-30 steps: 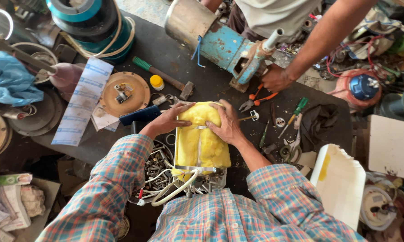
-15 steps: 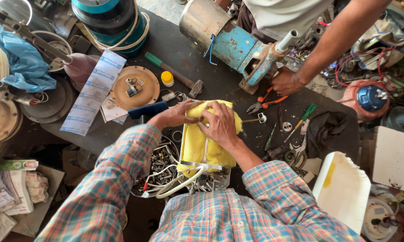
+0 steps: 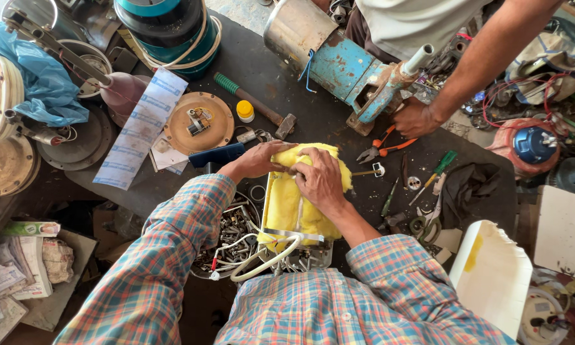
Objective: The person places yellow fibrous insulation material around a cylindrical electrical component on a workbench. They press and adjust the insulation by hand, then use a screwdriver to secure or adjust a small part of the assembly. The person continues to pack and smooth the insulation around the component.
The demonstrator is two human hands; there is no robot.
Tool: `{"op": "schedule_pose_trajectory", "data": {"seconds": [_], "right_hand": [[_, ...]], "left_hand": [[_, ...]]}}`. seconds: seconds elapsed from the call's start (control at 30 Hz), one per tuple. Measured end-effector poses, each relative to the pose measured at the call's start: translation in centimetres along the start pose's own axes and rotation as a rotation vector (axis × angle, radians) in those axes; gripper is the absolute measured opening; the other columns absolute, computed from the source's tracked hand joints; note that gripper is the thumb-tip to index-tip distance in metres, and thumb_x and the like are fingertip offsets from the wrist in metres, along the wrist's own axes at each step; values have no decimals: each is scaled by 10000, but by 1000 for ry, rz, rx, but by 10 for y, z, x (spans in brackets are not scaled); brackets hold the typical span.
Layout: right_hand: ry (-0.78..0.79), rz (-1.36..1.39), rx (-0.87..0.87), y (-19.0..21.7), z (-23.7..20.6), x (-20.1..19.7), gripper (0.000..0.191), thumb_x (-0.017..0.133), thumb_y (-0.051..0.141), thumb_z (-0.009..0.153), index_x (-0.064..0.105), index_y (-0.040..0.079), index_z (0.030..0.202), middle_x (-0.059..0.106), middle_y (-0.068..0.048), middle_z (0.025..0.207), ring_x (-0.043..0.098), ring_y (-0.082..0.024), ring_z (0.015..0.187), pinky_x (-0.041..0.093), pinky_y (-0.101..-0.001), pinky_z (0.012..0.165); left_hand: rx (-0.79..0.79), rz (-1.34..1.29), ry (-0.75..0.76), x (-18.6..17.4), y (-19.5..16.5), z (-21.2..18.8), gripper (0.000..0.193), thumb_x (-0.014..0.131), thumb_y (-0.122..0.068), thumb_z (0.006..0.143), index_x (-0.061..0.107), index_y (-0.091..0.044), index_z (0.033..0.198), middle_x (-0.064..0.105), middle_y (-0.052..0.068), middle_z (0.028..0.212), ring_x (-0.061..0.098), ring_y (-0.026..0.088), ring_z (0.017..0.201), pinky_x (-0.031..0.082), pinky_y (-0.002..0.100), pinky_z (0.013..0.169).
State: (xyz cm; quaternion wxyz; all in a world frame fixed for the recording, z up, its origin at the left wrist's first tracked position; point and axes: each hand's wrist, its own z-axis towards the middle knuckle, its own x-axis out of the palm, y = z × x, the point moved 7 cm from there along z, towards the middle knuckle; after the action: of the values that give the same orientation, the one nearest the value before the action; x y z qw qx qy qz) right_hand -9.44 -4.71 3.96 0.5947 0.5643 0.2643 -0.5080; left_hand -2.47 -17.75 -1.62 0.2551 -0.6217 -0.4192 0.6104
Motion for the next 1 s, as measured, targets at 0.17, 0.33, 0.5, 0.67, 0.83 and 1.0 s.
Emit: {"op": "schedule_pose_trajectory", "data": {"seconds": [0.17,0.33,0.5,0.67,0.83,1.0], "right_hand": [[-17,0,-86,6,-4,-3,163,710,108,821,763,45,961,602,-140,1289,572,-340,1185,447,-477,1043],[-10,39,-86,12,-2,-5,204,717,103,787,735,-1,962,577,-194,1329,557,-381,1221,426,-484,1082],[46,52,-86,12,2,-2,275,755,130,740,701,-6,972,534,-221,1370,541,-418,1237,420,-501,1076],[84,69,-99,9,-1,-2,274,761,169,844,678,51,1077,531,-207,1390,549,-407,1243,441,-498,1090],[52,53,-144,12,-1,-5,306,764,168,835,672,64,1107,533,-217,1385,544,-413,1258,449,-494,1087],[63,65,-124,12,2,-3,281,752,165,807,684,25,1041,528,-231,1413,534,-413,1264,444,-493,1090]], "left_hand": [[-7,-29,135,0,1,3,940,849,-422,801,396,-219,1599,389,230,1547,430,386,1411,358,438,1144],[-34,25,95,-2,2,3,915,851,-468,762,443,-226,1544,473,194,1489,497,379,1359,391,434,1126],[-1,88,70,-3,2,4,750,821,-462,852,513,-175,1473,597,160,1394,582,363,1303,460,450,1086],[116,116,-62,-8,-6,4,792,831,-342,800,511,-190,1509,610,174,1302,600,392,1205,476,471,1005],[140,136,-64,-11,-10,5,824,831,-322,771,491,-172,1506,630,159,1200,621,382,1158,487,472,975],[76,184,54,-11,-10,11,810,823,-423,821,471,-163,1503,609,145,1211,618,368,1166,487,464,982]]}}
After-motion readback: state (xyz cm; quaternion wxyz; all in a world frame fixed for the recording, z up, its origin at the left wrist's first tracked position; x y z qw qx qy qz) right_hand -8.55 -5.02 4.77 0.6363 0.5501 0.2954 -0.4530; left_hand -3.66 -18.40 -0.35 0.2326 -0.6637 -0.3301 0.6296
